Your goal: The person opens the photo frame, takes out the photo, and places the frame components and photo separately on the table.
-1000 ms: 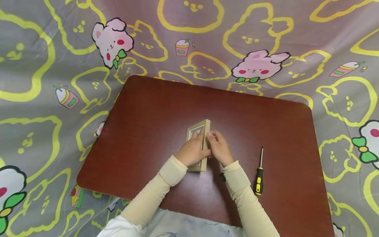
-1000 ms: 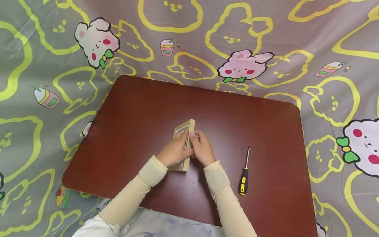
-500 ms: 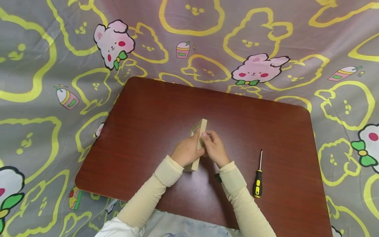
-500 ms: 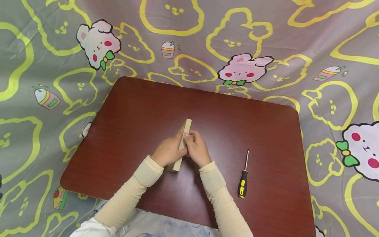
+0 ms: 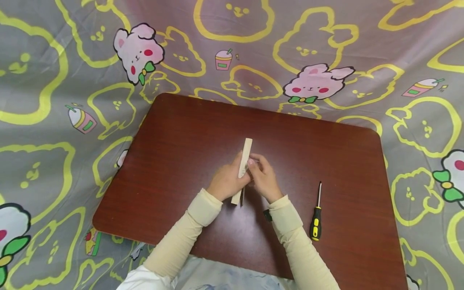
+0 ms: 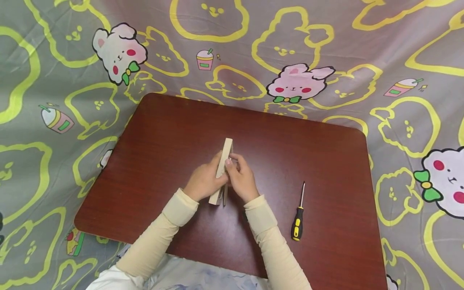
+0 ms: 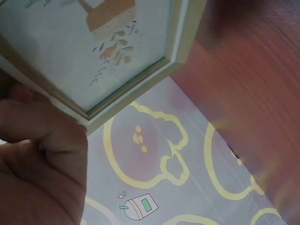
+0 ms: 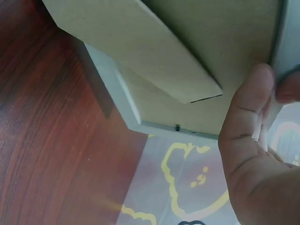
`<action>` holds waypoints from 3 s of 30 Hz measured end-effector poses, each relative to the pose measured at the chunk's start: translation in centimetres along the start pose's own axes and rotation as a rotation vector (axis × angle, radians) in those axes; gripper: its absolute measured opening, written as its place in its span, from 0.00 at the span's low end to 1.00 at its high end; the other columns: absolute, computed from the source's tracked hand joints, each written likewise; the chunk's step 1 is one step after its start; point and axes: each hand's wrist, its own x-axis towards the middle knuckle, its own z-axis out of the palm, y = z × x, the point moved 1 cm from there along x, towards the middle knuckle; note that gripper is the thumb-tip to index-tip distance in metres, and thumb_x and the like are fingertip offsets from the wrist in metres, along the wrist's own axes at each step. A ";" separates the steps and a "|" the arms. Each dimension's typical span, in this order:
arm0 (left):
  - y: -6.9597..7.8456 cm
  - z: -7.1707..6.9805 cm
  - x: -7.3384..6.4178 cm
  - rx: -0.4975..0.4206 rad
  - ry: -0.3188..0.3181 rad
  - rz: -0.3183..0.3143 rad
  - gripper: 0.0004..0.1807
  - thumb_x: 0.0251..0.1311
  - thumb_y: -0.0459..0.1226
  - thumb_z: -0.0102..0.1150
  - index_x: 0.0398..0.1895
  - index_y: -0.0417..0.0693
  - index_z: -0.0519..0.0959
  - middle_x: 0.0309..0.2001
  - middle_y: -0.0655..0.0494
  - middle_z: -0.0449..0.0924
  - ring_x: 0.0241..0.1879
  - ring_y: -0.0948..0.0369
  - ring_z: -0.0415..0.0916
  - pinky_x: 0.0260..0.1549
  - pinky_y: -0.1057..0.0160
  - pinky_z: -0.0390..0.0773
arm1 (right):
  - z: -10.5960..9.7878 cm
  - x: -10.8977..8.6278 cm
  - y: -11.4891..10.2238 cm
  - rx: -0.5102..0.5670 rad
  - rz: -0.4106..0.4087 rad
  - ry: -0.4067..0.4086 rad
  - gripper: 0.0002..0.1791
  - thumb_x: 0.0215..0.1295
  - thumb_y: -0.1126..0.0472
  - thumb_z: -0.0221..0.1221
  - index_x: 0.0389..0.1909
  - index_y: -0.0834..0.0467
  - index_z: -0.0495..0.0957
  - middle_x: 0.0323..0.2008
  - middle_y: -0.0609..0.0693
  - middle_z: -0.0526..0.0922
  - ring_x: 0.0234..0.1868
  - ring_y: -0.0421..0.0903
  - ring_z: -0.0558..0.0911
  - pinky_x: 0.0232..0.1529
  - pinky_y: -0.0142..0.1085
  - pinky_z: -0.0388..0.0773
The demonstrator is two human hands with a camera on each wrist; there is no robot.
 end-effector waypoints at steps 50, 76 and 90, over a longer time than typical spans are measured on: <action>-3.4 -1.9 -0.2 -0.344 0.160 -0.059 0.41 0.64 0.42 0.57 0.79 0.41 0.56 0.20 0.59 0.65 0.15 0.67 0.59 0.14 0.63 0.66 | -3.0 0.9 7.0 0.054 0.228 -0.099 0.23 0.75 0.59 0.58 0.63 0.67 0.70 0.38 0.59 0.81 0.29 0.44 0.81 0.31 0.41 0.81; -5.1 -1.8 0.5 -0.001 -0.025 -0.123 0.48 0.69 0.56 0.53 0.82 0.46 0.43 0.20 0.47 0.76 0.23 0.51 0.75 0.31 0.47 0.79 | -4.2 0.6 5.1 -0.188 0.155 0.009 0.38 0.68 0.59 0.65 0.76 0.61 0.61 0.29 0.51 0.72 0.24 0.42 0.71 0.24 0.33 0.71; -5.4 -1.3 0.8 0.125 -0.053 -0.148 0.43 0.71 0.51 0.47 0.80 0.36 0.48 0.14 0.53 0.70 0.16 0.53 0.71 0.22 0.49 0.75 | -4.5 0.4 5.2 -0.210 0.160 0.006 0.38 0.68 0.60 0.64 0.76 0.60 0.62 0.27 0.52 0.72 0.20 0.42 0.71 0.21 0.34 0.72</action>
